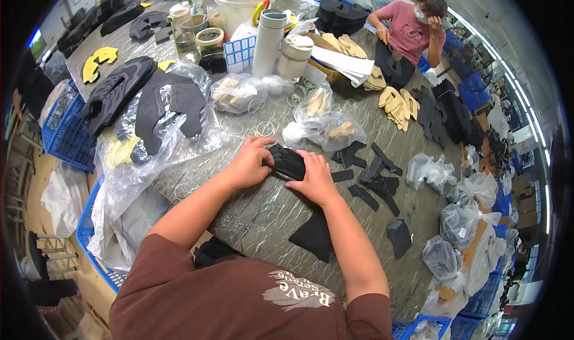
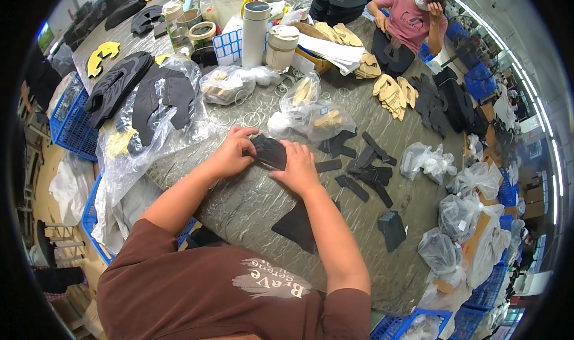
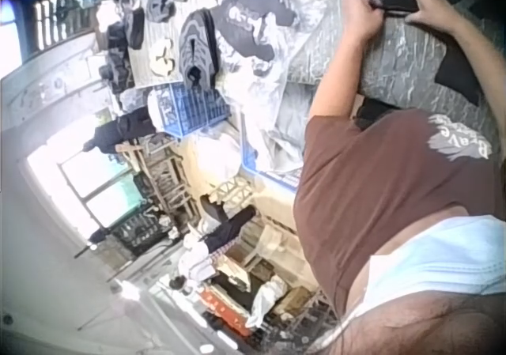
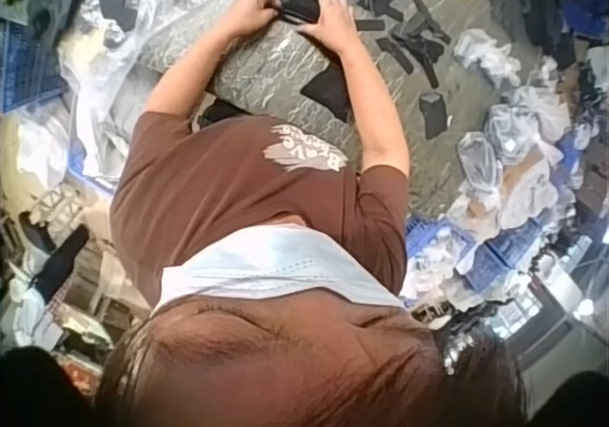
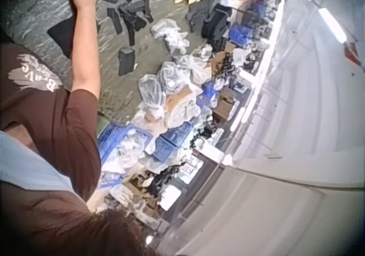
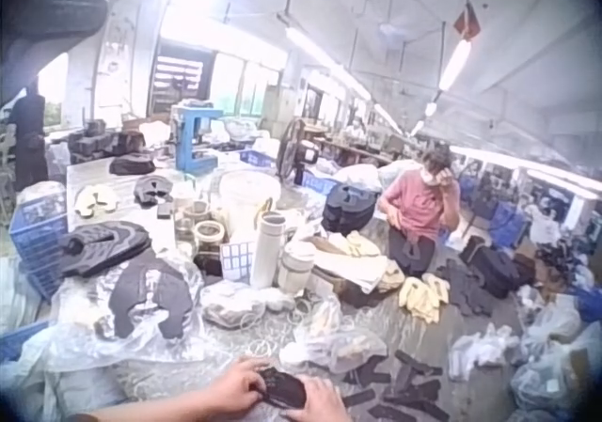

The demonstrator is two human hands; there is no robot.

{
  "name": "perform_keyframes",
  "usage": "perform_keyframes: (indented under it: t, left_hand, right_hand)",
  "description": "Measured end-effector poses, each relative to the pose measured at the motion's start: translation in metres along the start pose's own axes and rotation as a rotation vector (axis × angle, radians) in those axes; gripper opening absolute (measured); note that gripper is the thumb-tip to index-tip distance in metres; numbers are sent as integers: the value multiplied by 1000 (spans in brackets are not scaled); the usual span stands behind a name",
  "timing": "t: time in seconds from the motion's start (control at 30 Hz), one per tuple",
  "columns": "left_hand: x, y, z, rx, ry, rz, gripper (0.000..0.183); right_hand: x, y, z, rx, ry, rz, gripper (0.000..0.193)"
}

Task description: Sorting and bagging various black and yellow shoe components on a factory table.

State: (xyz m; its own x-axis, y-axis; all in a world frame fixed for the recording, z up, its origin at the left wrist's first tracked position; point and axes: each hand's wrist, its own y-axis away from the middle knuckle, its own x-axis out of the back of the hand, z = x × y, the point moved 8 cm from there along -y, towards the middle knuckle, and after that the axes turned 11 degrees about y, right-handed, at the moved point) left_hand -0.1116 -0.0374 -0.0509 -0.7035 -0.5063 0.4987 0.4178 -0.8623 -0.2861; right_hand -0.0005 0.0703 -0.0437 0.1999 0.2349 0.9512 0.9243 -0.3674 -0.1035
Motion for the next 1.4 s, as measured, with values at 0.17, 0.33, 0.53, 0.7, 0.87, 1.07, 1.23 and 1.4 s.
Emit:
perform_keyframes:
  t: [0.17, 0.33, 0.53, 0.7, 0.87, 1.07, 1.23, 1.4]
  left_hand:
    - [-17, 3, -10, 99, 99, 21, 46]
    - [-40, 4, 2, -58, 118, -1, 74]
    - [-42, 4, 2, -31, -81, -146, 59]
    - [-46, 6, 10, -48, 2, -153, 67]
    - [-18, 5, -24, 102, 593, 103, 65]
    - [3, 13, -57, 308, 500, 246, 39]
    - [-79, -26, 38, 3, 109, -175, 14]
    - [-131, -55, 71, -86, -250, -262, 22]
  right_hand:
    - [-14, 2, 6, 33, -47, 57, 66]
    - [-12, 14, -12, -41, 38, 170, 71]
    - [-19, 6, -13, -220, 319, -48, 41]
    - [-21, 7, -8, -175, 263, -9, 35]
    - [68, 61, 7, -149, 163, 200, 45]
    - [125, 232, 121, -651, -167, 267, 45]
    - [100, 313, 178, -917, 362, 119, 56]
    - [117, 267, 138, -851, 649, 180, 58]
